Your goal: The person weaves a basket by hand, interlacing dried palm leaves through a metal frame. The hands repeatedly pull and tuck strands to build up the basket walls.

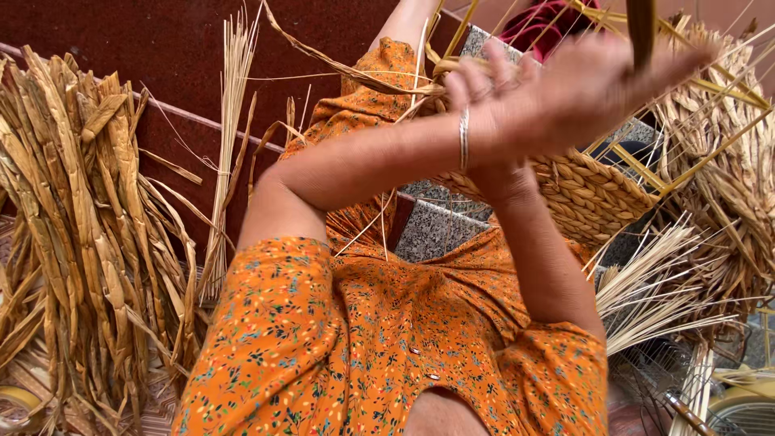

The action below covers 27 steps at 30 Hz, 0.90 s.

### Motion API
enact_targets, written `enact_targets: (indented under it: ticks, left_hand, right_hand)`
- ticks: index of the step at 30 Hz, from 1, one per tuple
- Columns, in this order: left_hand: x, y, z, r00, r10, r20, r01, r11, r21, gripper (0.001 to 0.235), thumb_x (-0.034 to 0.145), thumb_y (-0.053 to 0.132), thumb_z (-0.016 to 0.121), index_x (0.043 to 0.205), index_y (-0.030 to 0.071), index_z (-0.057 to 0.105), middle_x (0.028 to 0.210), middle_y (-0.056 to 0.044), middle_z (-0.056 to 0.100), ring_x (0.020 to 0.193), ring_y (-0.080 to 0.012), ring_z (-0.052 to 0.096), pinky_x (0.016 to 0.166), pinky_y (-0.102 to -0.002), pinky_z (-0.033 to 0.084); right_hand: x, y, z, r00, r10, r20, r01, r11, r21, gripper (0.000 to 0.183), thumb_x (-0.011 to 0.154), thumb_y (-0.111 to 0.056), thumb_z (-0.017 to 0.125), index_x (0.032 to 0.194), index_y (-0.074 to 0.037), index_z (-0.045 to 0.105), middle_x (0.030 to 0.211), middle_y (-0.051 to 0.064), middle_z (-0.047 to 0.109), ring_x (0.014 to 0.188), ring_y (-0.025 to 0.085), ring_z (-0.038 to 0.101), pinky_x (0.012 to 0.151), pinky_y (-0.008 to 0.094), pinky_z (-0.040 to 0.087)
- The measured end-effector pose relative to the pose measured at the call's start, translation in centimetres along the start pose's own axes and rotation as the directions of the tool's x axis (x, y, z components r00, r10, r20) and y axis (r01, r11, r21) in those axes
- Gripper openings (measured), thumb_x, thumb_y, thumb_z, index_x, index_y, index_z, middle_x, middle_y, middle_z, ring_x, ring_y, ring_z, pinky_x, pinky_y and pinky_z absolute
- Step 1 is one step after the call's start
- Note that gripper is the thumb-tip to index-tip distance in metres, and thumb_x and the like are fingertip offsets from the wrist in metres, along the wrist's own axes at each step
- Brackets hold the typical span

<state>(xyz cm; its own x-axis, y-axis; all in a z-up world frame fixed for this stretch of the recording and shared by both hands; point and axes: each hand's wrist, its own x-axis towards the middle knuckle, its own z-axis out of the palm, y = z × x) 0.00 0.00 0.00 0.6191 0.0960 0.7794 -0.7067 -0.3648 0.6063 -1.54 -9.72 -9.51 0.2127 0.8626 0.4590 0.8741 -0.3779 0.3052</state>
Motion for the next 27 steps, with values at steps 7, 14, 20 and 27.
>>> enact_targets:
  ticks: [7, 14, 20, 27]
  left_hand:
    - [-14.4, 3.6, -2.1, 0.733, -0.613, 0.296, 0.666, 0.558, -0.495, 0.069, 0.09, 0.026, 0.08, 0.144, 0.001, 0.046, 0.134, -0.011, 0.058, 0.126, -0.0198, 0.058, 0.109, -0.037, 0.053]
    - [-22.3, -0.4, -6.4, 0.076, -0.945, 0.318, 0.455, -0.251, -0.854, 0.036, 0.091, 0.008, 0.075, 0.12, 0.006, 0.053, 0.091, -0.011, 0.07, 0.067, -0.0143, 0.068, 0.062, -0.027, 0.063]
    - [-22.4, -3.0, -3.7, 0.22, -0.973, 0.068, 0.421, 0.032, -0.907, 0.03, 0.092, 0.008, 0.073, 0.116, 0.004, 0.057, 0.098, -0.01, 0.075, 0.074, -0.0141, 0.073, 0.065, -0.03, 0.066]
    - [-23.5, -5.5, -3.5, 0.746, -0.653, -0.133, 0.664, 0.745, 0.069, 0.021, 0.107, 0.02, 0.065, 0.123, 0.007, 0.062, 0.093, -0.006, 0.077, 0.074, -0.0129, 0.074, 0.063, -0.026, 0.061]
  right_hand:
    - [-2.3, 7.4, -1.0, 0.812, 0.256, 0.524, -0.403, 0.895, 0.188, 0.034, 0.114, -0.041, 0.07, 0.096, -0.012, 0.073, 0.084, 0.006, 0.072, 0.066, 0.02, 0.068, 0.056, 0.037, 0.053]
    - [-6.0, 12.6, -8.9, 0.787, 0.325, 0.524, -0.454, 0.88, 0.138, 0.03, 0.106, -0.037, 0.075, 0.095, -0.01, 0.08, 0.071, 0.004, 0.068, 0.06, 0.013, 0.061, 0.058, 0.029, 0.047]
    - [-10.6, 13.4, -11.6, 0.681, 0.493, 0.542, -0.706, 0.64, 0.305, 0.017, 0.112, -0.022, 0.08, 0.109, -0.005, 0.081, 0.08, 0.001, 0.073, 0.066, 0.005, 0.063, 0.057, 0.022, 0.046]
    - [-11.4, 11.4, -7.3, 0.675, 0.51, 0.533, -0.577, 0.815, -0.051, 0.017, 0.093, -0.024, 0.088, 0.1, -0.01, 0.082, 0.1, 0.009, 0.074, 0.099, 0.027, 0.06, 0.092, 0.047, 0.046]
